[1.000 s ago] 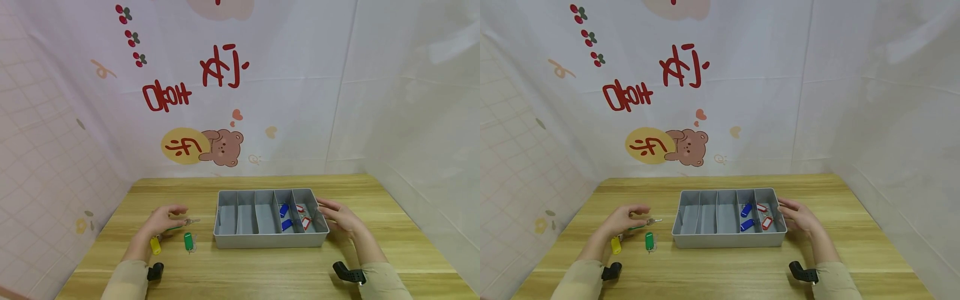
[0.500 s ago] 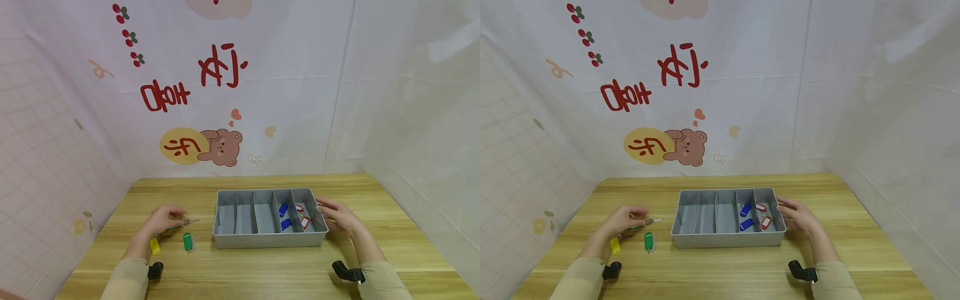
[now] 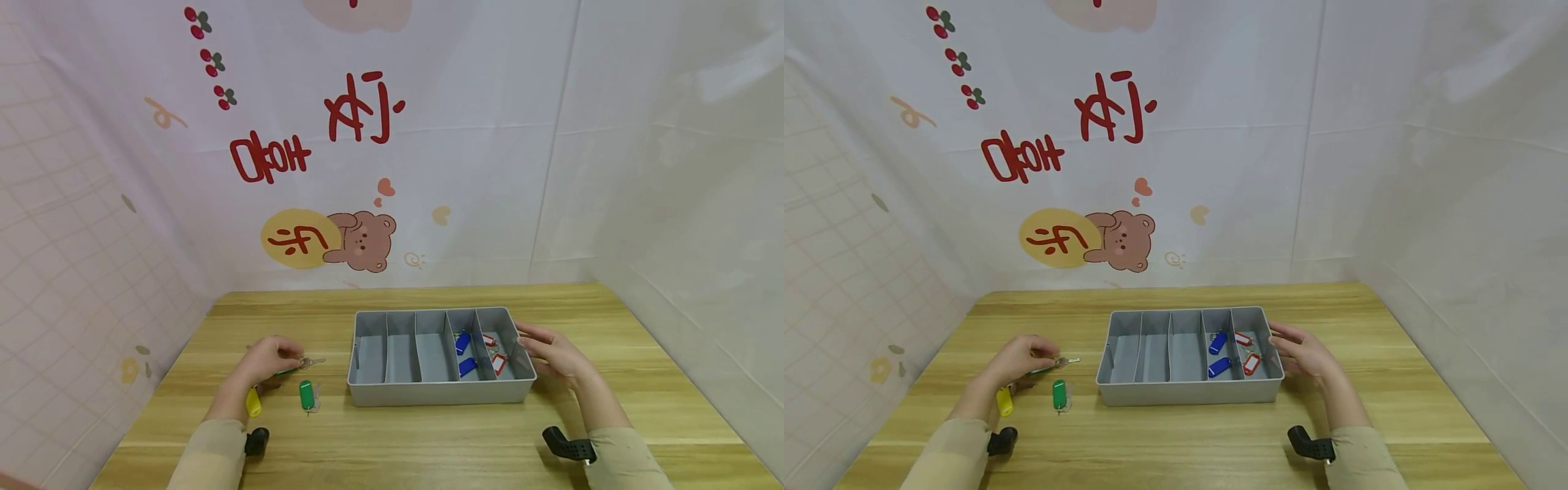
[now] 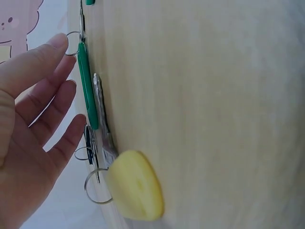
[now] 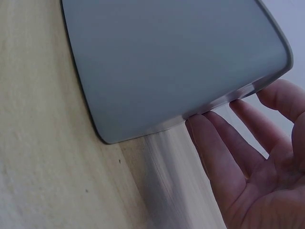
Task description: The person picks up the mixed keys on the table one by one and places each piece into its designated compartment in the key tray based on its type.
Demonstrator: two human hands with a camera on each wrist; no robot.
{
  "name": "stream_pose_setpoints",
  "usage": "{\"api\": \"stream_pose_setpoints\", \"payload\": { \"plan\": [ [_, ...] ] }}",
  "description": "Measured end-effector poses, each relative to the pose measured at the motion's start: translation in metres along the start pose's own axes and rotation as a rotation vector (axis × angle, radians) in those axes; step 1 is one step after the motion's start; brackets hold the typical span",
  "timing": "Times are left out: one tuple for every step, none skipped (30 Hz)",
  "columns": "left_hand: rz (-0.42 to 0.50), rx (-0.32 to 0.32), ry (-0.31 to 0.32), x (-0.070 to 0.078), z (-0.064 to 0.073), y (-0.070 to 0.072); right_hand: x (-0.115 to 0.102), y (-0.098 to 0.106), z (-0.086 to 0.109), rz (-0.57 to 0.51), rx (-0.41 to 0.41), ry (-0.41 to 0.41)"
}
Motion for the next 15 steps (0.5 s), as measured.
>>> {"api": "stream_pose_setpoints", "payload": {
  "plan": [
    [-0.004,0.000,-0.002,-0.0002,-0.0004,-0.0004,0.0004,0.0002,-0.0001,-0.001,-0.002,0.001],
    [-0.008,-0.003,-0.010,-0.0003,-0.0007,-0.0009,0.0008,0.0004,-0.0002,-0.001,-0.004,0.002],
    [-0.008,-0.006,-0.016,-0.0004,-0.0010,-0.0013,0.0011,0.0006,-0.0002,0.000,-0.006,0.004],
    [-0.006,-0.008,-0.019,-0.0005,-0.0011,-0.0018,0.0014,0.0008,-0.0004,0.001,-0.008,0.006],
    [-0.001,-0.008,-0.020,-0.0003,-0.0010,-0.0022,0.0017,0.0009,-0.0005,0.002,-0.009,0.008],
    [0.003,-0.009,-0.021,-0.0006,-0.0011,-0.0027,0.0020,0.0011,-0.0006,0.002,-0.009,0.008],
    [0.005,-0.008,-0.022,-0.0010,-0.0011,-0.0031,0.0023,0.0012,-0.0007,0.001,-0.009,0.009],
    [0.008,-0.009,-0.024,-0.0011,-0.0009,-0.0035,0.0025,0.0013,-0.0008,0.001,-0.008,0.011],
    [0.012,-0.008,-0.021,-0.0013,-0.0008,-0.0038,0.0028,0.0014,-0.0009,0.002,-0.008,0.011],
    [0.014,-0.005,-0.018,-0.0013,-0.0006,-0.0042,0.0031,0.0014,-0.0011,0.001,-0.006,0.011],
    [0.014,-0.004,-0.019,-0.0012,-0.0004,-0.0045,0.0034,0.0016,-0.0013,0.002,-0.005,0.012],
    [0.013,-0.001,-0.015,-0.0015,-0.0003,-0.0048,0.0037,0.0017,-0.0014,0.004,-0.004,0.012],
    [0.009,-0.001,-0.016,-0.0014,-0.0003,-0.0051,0.0040,0.0018,-0.0017,0.006,-0.003,0.013],
    [0.008,0.001,-0.014,-0.0012,-0.0002,-0.0053,0.0043,0.0019,-0.0019,0.009,-0.001,0.013],
    [0.007,0.003,-0.011,-0.0013,-0.0004,-0.0057,0.0046,0.0021,-0.0021,0.012,0.000,0.013]
  ]
}}
Point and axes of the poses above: each hand's wrist, its own z-axis away from the middle knuckle, its own y-axis out of the back of the hand, x = y × z, the point moved 3 cm from there along -z, towards the middle knuckle, and after that the axes turned 9 degrees about z, right-handed, at the moved point
